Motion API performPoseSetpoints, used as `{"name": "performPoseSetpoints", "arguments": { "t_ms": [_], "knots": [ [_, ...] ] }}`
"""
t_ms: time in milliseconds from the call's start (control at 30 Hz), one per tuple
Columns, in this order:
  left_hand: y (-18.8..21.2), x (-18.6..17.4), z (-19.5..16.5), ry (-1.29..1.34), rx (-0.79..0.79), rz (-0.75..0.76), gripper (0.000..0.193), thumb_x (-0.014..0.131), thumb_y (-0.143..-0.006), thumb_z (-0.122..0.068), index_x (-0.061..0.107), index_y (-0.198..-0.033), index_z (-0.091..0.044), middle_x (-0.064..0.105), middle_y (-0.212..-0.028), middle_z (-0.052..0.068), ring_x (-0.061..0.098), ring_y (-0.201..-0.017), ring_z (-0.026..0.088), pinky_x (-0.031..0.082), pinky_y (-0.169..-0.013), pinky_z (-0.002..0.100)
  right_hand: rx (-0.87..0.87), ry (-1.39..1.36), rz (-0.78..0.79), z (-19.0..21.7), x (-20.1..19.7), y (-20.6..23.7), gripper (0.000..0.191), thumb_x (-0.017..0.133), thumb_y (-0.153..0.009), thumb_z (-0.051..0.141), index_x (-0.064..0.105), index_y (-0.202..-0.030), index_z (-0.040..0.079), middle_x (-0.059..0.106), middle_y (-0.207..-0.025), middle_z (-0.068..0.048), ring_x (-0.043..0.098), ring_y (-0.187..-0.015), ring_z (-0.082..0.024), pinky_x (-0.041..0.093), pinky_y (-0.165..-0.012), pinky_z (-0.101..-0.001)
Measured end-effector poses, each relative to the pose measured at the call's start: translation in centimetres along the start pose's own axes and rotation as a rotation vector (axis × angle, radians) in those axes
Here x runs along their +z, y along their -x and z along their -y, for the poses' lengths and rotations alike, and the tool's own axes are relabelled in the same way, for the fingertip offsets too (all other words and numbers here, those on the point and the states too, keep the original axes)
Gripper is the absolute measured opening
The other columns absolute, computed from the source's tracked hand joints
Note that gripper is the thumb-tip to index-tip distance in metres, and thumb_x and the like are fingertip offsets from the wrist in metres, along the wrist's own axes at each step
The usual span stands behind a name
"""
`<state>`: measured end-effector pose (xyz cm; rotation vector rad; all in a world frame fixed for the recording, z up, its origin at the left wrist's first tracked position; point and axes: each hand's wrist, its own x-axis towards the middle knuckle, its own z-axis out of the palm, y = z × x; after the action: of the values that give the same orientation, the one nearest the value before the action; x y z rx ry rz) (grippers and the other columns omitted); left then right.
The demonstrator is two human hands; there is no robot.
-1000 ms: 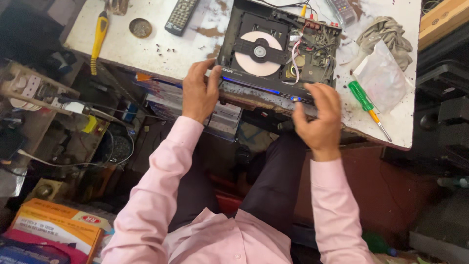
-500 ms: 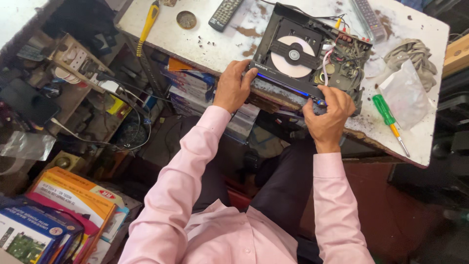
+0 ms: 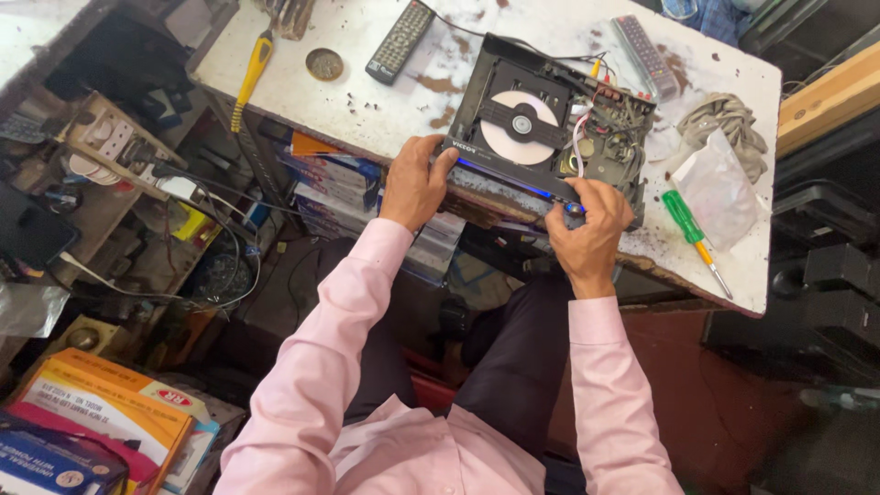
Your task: The person works on a disassembled CD/DVD player on a cluttered workbench. They use a screwdriver to adjust internal components and a remote control to test the device, then remove the disc and a plastic holder from the player.
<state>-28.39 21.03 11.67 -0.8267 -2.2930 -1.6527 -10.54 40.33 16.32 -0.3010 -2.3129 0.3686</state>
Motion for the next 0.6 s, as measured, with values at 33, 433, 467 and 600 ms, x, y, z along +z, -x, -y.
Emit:
{"name": "performPoseSetpoints", "arguments": {
  "t_ms": [33,433,467,600],
  "knots": [
    [-0.1,0.0,0.0,0.003,0.002,-0.003,0.030,0.067,-0.099,-0.026,0.068,-0.116,-0.001,0.068,-0.107,0.020,0.065,-0.100,0.039,0.051,-0.087,0.046,-0.007,0.005,-0.005,0.0,0.0,-0.1,0.031,0.075,-0.083,0.013,0.072,-0.113,0.008,0.067,-0.113,-0.009,0.062,-0.109,-0.031,0.041,-0.104,-0.0439],
    [-0.6,0.2,-1.0,-0.013,-0.107,0.063,0.032,0.066,-0.098,-0.028,0.068,-0.117,-0.002,0.068,-0.102,0.019,0.065,-0.093,0.037,0.051,-0.082,0.046,-0.034,0.044,-0.022,-0.4,-0.1,-0.5,0.037,0.076,-0.080,0.014,0.071,-0.116,0.008,0.066,-0.114,-0.010,0.061,-0.112,-0.032,0.039,-0.105,-0.0451],
    [-0.6,0.1,-1.1,-0.016,-0.109,0.065,0.032,0.066,-0.098,-0.028,0.068,-0.117,-0.002,0.068,-0.102,0.019,0.065,-0.094,0.037,0.050,-0.083,0.046,-0.031,0.043,-0.022,-0.4,-0.1,-0.6,0.037,0.076,-0.080,0.014,0.071,-0.116,0.008,0.066,-0.114,-0.010,0.061,-0.112,-0.032,0.039,-0.106,-0.0451],
    [-0.5,0.2,-1.1,-0.009,-0.007,0.022,0.030,0.065,-0.101,-0.027,0.068,-0.117,-0.002,0.069,-0.107,0.019,0.065,-0.103,0.039,0.051,-0.088,0.046,-0.015,0.023,-0.013,-0.6,-0.1,-0.5,0.037,0.076,-0.081,0.014,0.070,-0.117,0.008,0.066,-0.115,-0.010,0.060,-0.112,-0.032,0.040,-0.105,-0.0439]
  ]
}}
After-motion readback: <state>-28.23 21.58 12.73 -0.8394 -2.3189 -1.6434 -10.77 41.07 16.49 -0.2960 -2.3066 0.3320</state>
